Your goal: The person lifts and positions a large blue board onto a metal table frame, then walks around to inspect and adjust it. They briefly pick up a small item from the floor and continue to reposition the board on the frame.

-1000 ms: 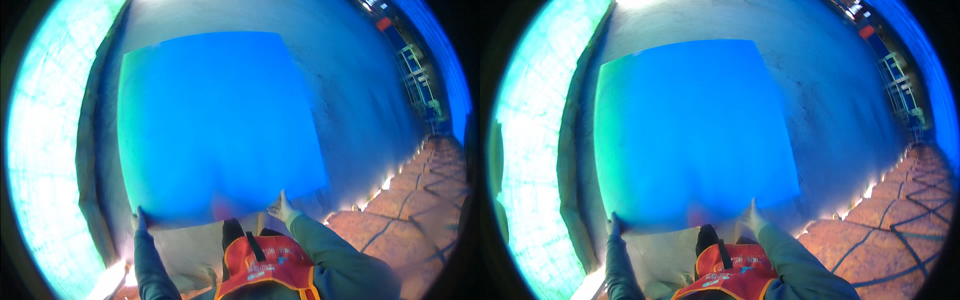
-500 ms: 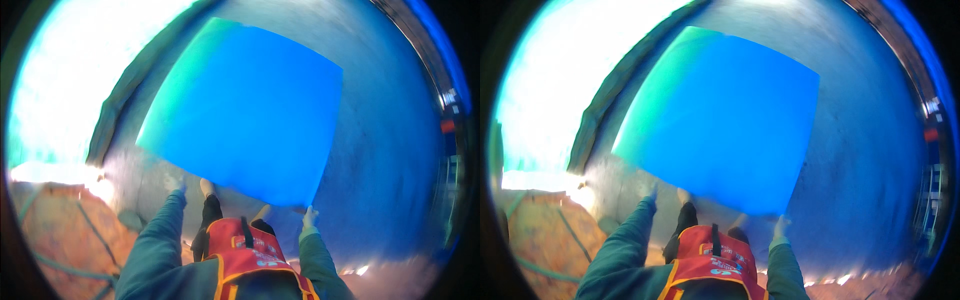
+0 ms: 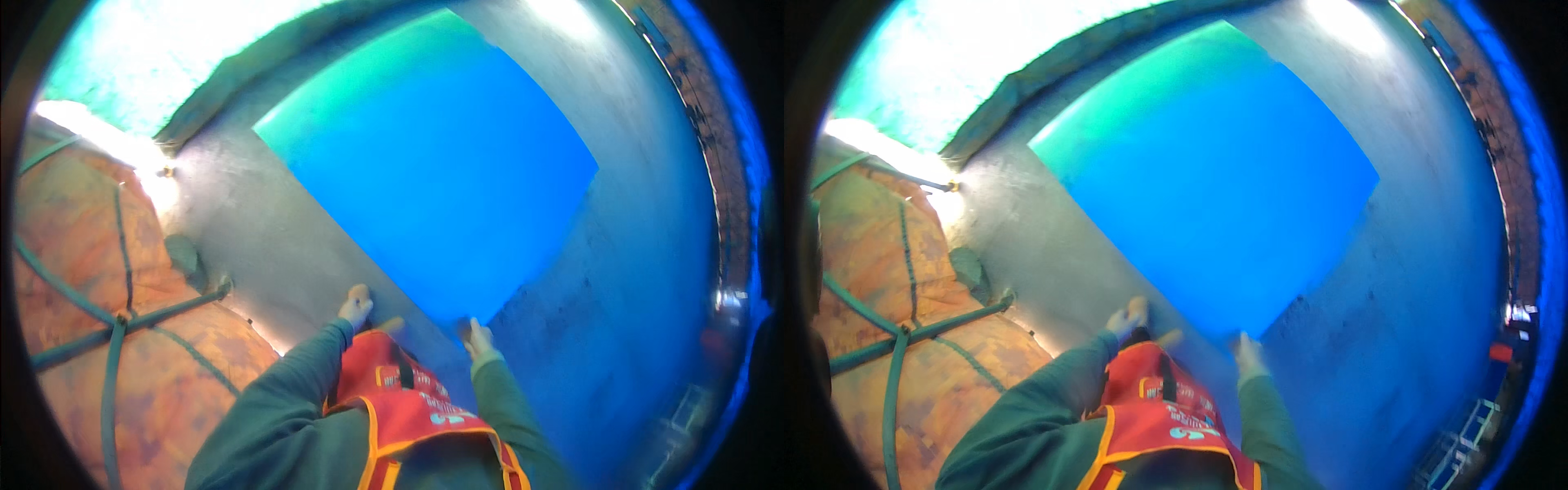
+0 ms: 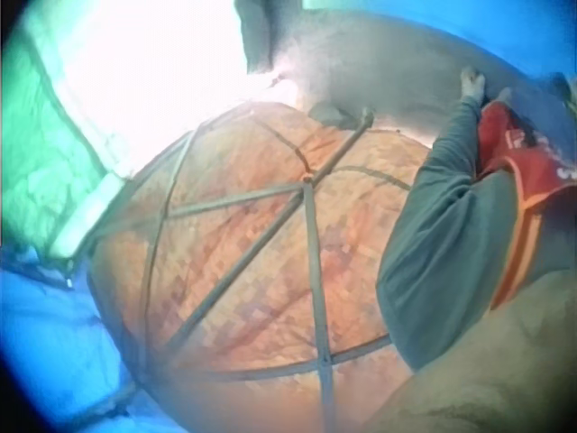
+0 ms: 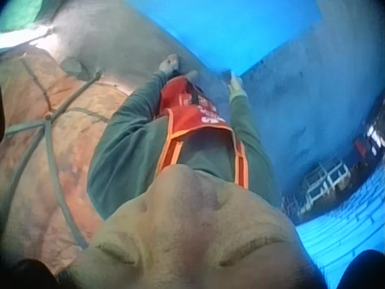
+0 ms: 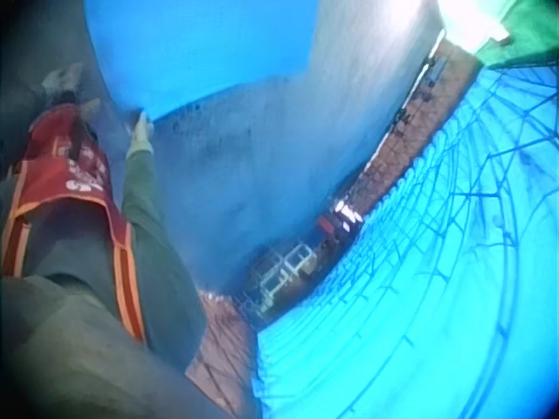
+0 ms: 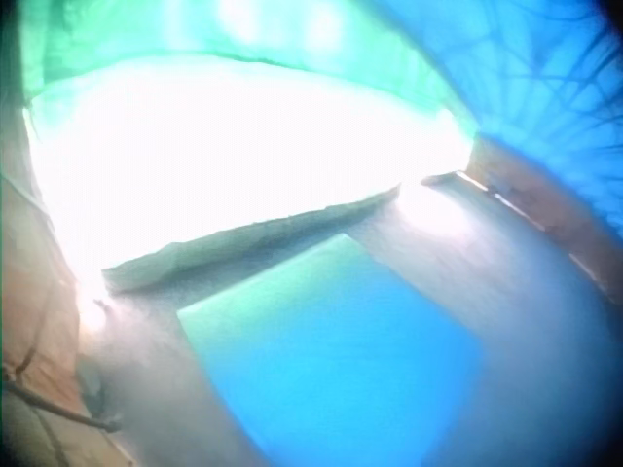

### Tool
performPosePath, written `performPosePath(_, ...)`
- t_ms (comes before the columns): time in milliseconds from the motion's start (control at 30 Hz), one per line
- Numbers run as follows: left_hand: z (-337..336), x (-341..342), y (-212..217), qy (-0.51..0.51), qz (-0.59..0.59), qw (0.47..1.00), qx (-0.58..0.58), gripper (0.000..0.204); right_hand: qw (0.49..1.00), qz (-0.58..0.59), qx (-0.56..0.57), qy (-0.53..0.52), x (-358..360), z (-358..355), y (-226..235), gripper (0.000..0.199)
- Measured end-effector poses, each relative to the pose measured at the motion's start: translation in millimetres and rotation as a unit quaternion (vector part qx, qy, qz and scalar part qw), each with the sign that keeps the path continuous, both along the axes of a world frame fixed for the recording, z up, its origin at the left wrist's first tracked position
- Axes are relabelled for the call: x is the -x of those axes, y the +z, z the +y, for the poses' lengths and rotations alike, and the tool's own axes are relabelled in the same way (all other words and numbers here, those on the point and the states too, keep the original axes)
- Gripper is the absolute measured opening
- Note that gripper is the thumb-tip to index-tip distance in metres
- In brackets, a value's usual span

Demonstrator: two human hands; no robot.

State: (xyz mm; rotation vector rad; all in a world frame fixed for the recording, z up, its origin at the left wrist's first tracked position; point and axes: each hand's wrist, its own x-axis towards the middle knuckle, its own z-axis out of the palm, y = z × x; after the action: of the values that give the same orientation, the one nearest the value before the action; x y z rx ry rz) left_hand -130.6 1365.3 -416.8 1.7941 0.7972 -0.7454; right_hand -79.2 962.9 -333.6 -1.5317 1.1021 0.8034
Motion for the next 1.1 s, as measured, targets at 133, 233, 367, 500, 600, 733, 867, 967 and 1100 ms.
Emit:
performPosePath(133, -34, -41, -28, 0.085, -0.025, 0.985, 0.145, 0.050, 0.997, -0.037, 0.027, 0.058, -5, -10, -17, 0.053)
performPosePath(233, -66, -63, -18, 0.134, -0.005, 0.978, 0.158, 0.041, 0.993, -0.033, 0.064, 0.096, -10, -17, -14, 0.057)
performPosePath(367, -100, -85, 0, 0.170, -0.029, 0.975, 0.140, 0.045, 0.977, -0.030, 0.103, 0.184, -22, -38, -3, 0.062)
performPosePath(500, -131, -102, 4, 0.196, -0.007, 0.977, 0.083, 0.060, 0.926, 0.107, -0.015, 0.361, -71, -86, 6, 0.068)
performPosePath(600, -180, -108, 23, 0.073, -0.082, 0.951, -0.289, 0.075, 0.833, -0.045, -0.002, 0.552, -112, -141, 2, 0.072)
performPosePath(733, -295, -143, 71, -0.110, -0.087, 0.917, -0.374, 0.108, 0.905, -0.145, -0.071, 0.393, -148, -269, 4, 0.058)
performPosePath(867, -427, -228, 88, -0.170, -0.074, 0.929, -0.322, 0.105, 0.995, -0.043, -0.078, 0.048, -163, -453, 27, 0.047)
performPosePath(967, -493, -282, 93, -0.177, -0.038, 0.927, -0.328, 0.105, 0.999, -0.017, -0.017, 0.042, -187, -547, 49, 0.060)
performPosePath(1100, -526, -308, 116, -0.153, 0.022, 0.935, -0.320, 0.104, 0.997, -0.062, -0.049, 0.024, -262, -564, 86, 0.061)
